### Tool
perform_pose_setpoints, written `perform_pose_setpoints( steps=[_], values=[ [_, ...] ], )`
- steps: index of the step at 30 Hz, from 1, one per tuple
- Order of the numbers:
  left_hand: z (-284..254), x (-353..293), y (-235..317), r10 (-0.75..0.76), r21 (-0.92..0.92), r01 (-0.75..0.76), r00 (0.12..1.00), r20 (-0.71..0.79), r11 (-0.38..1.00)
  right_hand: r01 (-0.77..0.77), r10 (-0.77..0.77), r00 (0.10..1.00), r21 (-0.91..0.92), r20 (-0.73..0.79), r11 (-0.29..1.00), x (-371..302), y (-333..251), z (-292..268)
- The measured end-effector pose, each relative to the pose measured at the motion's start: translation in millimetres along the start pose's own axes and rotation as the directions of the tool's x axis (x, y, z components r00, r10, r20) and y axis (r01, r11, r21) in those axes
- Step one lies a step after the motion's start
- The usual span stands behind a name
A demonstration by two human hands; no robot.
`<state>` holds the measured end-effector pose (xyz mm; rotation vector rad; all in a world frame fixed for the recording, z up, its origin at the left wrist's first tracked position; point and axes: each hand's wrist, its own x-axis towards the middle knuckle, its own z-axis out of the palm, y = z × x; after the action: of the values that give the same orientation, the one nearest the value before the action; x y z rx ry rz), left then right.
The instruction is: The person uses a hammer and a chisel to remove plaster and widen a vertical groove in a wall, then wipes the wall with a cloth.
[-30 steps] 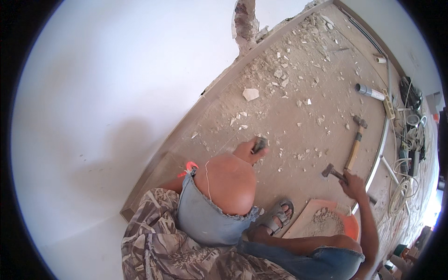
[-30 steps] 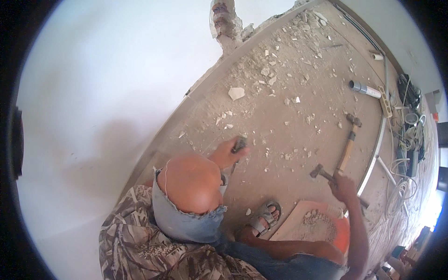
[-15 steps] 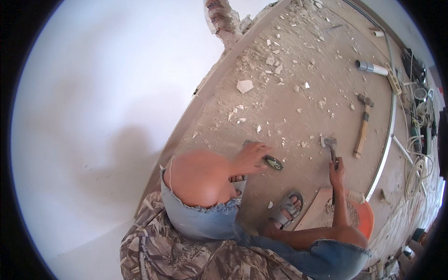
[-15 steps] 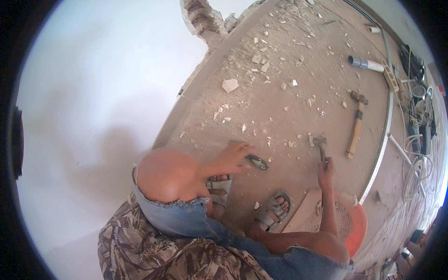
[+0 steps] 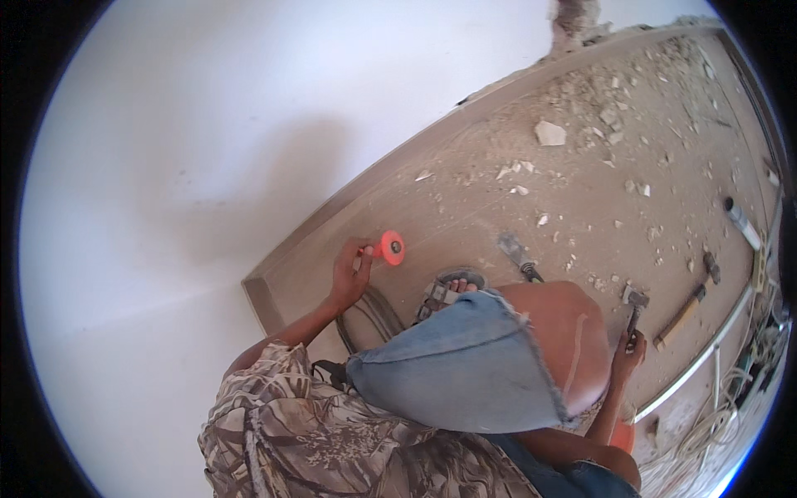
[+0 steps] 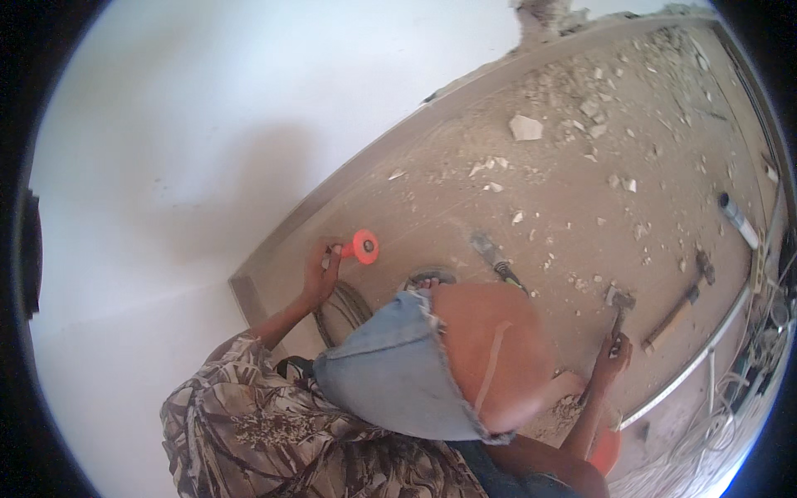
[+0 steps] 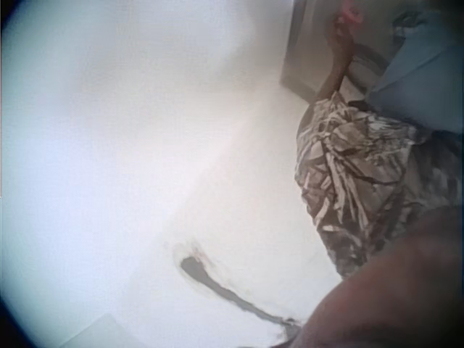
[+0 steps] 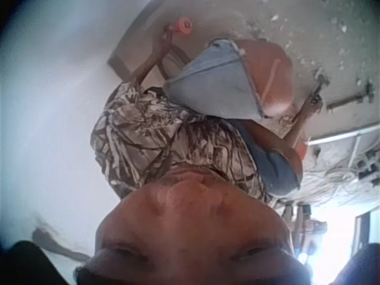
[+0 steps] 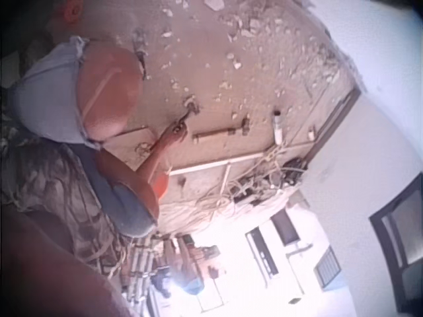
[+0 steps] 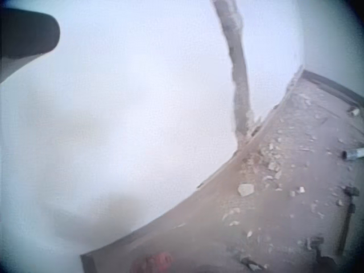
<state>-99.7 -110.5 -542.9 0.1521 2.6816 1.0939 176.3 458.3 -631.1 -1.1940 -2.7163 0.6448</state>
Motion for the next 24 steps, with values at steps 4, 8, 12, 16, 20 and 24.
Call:
perform_pose_setpoints(
  steps=[4, 8, 12, 16, 20, 24],
  values=[
    [4.5, -9.6, -26.5, 0.179, 0.173, -0.172, 0.983, -0.029, 0.97, 0.051, -0.047, 0.992, 0.031, -0.116, 0.998, 15.1, 10.3, -12.9],
    [23.3, 6.7, -55.3, 0.161, 0.338, -0.22, 0.968, 0.193, 0.915, 0.124, -0.097, 0.964, 0.097, -0.246, 0.987, 23.4, -17.1, -14.3],
    [60.2, 39.3, -75.1, 0.015, 0.347, -0.222, 0.859, 0.512, 0.911, -0.007, 0.021, 0.993, 0.114, -0.12, 0.993, 21.5, -60.5, -26.0],
    [70.5, 82.3, 20.4, 0.26, 0.209, -0.449, 0.772, 0.58, 0.869, -0.033, 0.044, 0.997, 0.151, -0.065, 0.988, 0.9, -62.7, -16.7],
    [95.8, 150.9, 127.9, 0.615, -0.008, -0.718, 0.59, 0.523, 0.696, 0.089, -0.073, 0.984, 0.094, -0.16, 0.992, -11.4, -55.7, -3.1],
    [144.5, 224.9, 195.1, 0.778, -0.064, -0.87, 0.401, 0.484, 0.489, 0.009, 0.007, 0.99, 0.112, -0.14, 0.994, -20.0, -56.1, -5.2]
  ],
)
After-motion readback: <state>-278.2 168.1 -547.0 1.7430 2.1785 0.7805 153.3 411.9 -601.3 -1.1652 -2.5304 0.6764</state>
